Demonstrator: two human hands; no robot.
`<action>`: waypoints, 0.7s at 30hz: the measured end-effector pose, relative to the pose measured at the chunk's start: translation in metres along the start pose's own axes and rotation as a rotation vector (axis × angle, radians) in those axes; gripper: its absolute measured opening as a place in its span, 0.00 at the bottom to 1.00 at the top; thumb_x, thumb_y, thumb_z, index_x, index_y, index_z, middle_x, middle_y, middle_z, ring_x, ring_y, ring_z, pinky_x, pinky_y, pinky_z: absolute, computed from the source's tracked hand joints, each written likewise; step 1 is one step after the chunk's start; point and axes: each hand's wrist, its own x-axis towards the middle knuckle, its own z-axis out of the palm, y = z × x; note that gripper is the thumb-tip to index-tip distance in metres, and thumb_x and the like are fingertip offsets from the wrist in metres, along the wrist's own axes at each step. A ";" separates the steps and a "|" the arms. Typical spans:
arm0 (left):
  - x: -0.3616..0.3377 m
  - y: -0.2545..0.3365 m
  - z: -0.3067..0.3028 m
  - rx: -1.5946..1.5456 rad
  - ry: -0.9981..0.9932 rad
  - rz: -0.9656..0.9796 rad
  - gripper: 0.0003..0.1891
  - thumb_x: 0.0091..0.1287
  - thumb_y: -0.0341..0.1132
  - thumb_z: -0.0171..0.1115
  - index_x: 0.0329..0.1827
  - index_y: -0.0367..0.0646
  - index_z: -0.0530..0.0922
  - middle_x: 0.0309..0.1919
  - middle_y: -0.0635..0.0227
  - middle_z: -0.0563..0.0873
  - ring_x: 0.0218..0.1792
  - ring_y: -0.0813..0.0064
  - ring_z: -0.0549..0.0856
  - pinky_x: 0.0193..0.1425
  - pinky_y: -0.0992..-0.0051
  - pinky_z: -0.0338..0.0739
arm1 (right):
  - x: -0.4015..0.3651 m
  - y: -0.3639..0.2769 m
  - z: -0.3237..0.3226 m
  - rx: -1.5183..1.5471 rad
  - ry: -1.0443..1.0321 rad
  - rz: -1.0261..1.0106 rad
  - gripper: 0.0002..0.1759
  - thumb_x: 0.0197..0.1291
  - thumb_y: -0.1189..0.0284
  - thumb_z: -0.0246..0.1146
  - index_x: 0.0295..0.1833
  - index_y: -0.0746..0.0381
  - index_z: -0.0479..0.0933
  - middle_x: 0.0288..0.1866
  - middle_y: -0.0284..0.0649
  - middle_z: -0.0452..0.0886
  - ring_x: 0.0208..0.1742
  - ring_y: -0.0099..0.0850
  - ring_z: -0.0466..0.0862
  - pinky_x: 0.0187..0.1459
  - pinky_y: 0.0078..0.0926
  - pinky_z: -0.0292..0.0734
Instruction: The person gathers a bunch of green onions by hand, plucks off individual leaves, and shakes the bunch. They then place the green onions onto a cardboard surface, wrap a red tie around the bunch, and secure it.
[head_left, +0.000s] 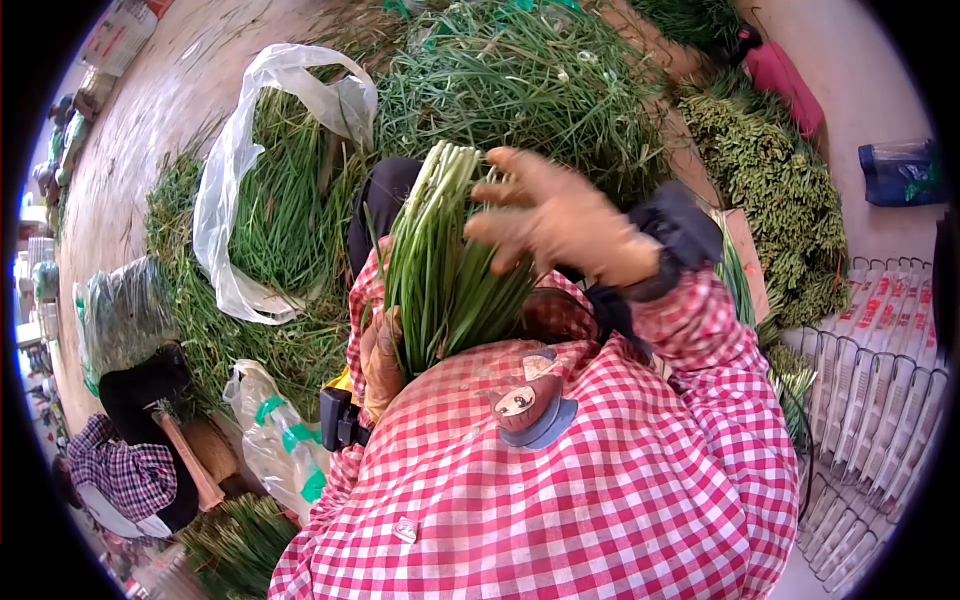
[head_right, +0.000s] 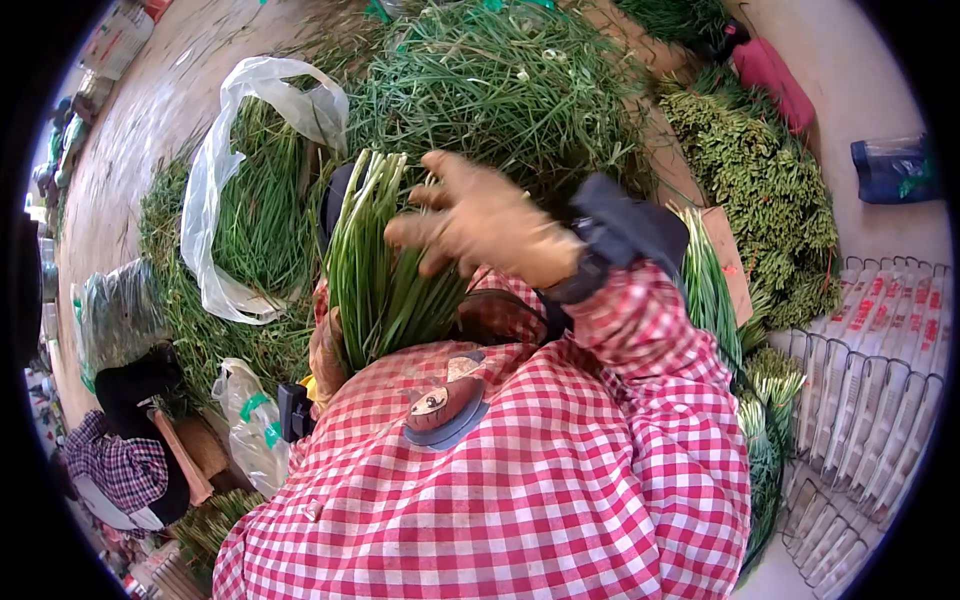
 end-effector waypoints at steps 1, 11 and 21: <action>-0.003 -0.003 0.001 -0.026 0.010 -0.014 0.26 0.69 0.52 0.54 0.56 0.36 0.76 0.48 0.66 0.81 0.45 0.78 0.79 0.50 0.78 0.73 | 0.001 0.002 0.011 -0.066 -0.020 0.033 0.34 0.59 0.63 0.66 0.68 0.57 0.61 0.50 0.47 0.80 0.28 0.26 0.84 0.25 0.20 0.77; -0.003 -0.015 0.000 -0.075 0.001 -0.032 0.23 0.72 0.47 0.53 0.57 0.35 0.77 0.52 0.64 0.81 0.49 0.77 0.80 0.54 0.78 0.73 | 0.016 0.010 0.005 -0.103 0.111 -0.325 0.07 0.57 0.77 0.62 0.42 0.64 0.81 0.25 0.33 0.80 0.20 0.19 0.77 0.25 0.19 0.74; -0.004 0.056 0.021 -0.365 -0.093 -0.183 0.19 0.70 0.43 0.57 0.56 0.37 0.76 0.46 0.68 0.83 0.44 0.79 0.80 0.49 0.78 0.75 | 0.071 -0.002 -0.153 -1.129 0.909 -0.368 0.15 0.65 0.62 0.59 0.48 0.61 0.79 0.29 0.36 0.85 0.19 0.17 0.78 0.17 0.13 0.71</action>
